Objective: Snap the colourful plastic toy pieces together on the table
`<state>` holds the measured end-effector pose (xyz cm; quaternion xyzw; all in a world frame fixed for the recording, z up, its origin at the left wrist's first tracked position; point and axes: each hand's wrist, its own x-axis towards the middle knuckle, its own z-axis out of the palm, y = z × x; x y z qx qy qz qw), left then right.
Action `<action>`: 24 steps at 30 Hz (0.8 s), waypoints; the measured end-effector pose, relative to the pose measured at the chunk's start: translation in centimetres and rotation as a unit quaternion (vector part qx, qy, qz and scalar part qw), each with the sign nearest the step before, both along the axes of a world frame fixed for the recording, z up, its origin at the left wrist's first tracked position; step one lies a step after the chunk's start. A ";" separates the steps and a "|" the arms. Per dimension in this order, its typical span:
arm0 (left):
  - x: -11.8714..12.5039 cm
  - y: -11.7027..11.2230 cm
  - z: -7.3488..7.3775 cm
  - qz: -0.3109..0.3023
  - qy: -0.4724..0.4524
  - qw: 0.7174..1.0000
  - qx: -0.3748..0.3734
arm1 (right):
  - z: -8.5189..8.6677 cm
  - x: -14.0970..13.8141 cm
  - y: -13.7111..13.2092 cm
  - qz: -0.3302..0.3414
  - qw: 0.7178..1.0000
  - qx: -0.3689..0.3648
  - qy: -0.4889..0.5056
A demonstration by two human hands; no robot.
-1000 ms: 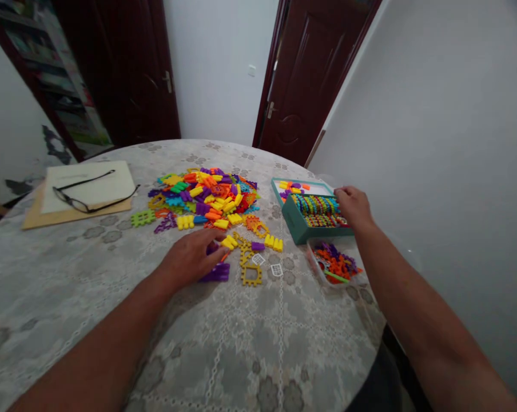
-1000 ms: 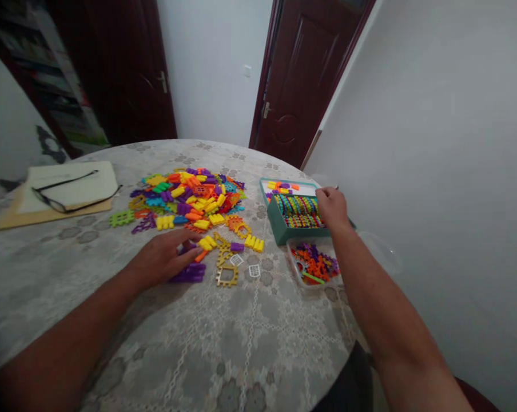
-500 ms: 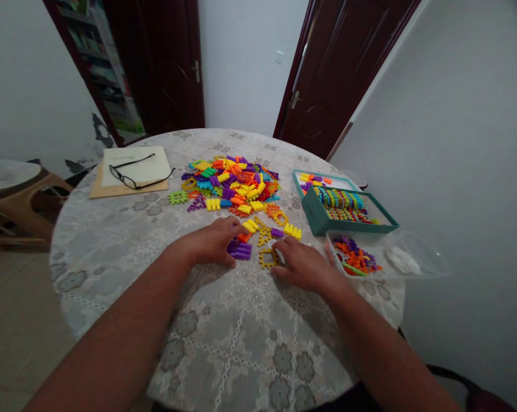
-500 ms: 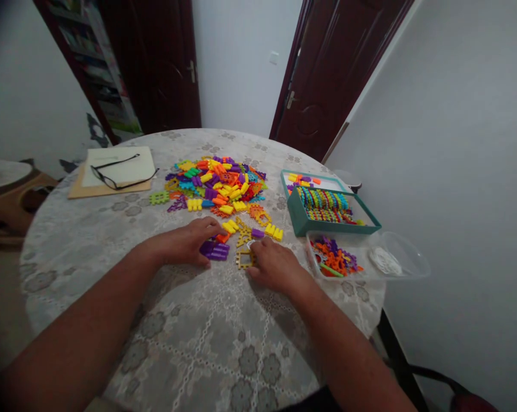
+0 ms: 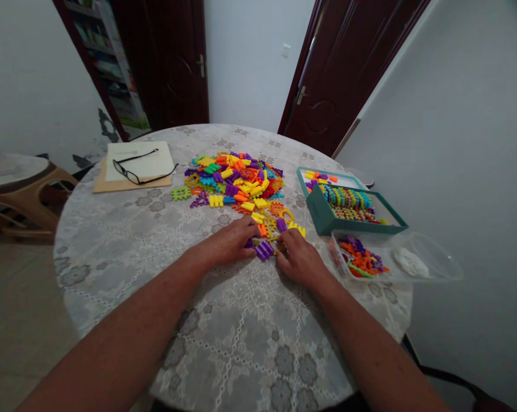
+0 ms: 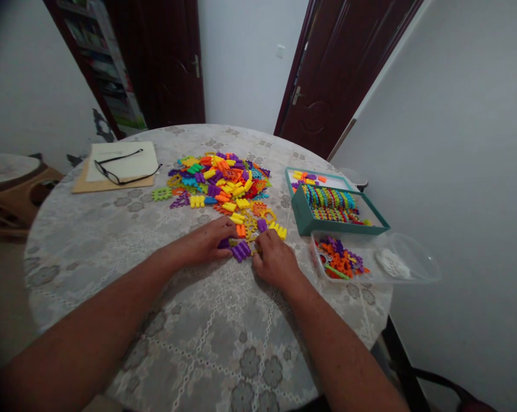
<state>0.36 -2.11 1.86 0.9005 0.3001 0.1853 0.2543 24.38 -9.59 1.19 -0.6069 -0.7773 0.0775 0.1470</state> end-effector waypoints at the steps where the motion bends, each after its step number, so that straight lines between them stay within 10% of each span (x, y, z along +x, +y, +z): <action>1: 0.2 -0.1 0.0 -0.011 -0.010 1.000 -0.007 | 0.1 -0.1 -0.2 0.004 1.000 0.005 0.001; 11: 1.0 -0.3 0.3 0.059 -0.047 0.997 -0.035 | 1.3 -1.5 -1.1 0.113 0.993 -0.032 -0.031; 18: -0.4 1.1 0.8 0.181 -0.054 0.982 -0.021 | 0.2 -0.9 -0.4 0.031 0.989 0.043 0.137; 21: -0.6 1.3 0.0 0.141 -0.042 0.989 -0.006 | -0.2 -0.4 0.3 -0.043 0.945 0.000 0.325; 24: -0.2 1.1 -1.0 0.103 -0.015 0.995 -0.007 | -0.4 -0.1 0.9 -0.070 0.825 -0.101 0.551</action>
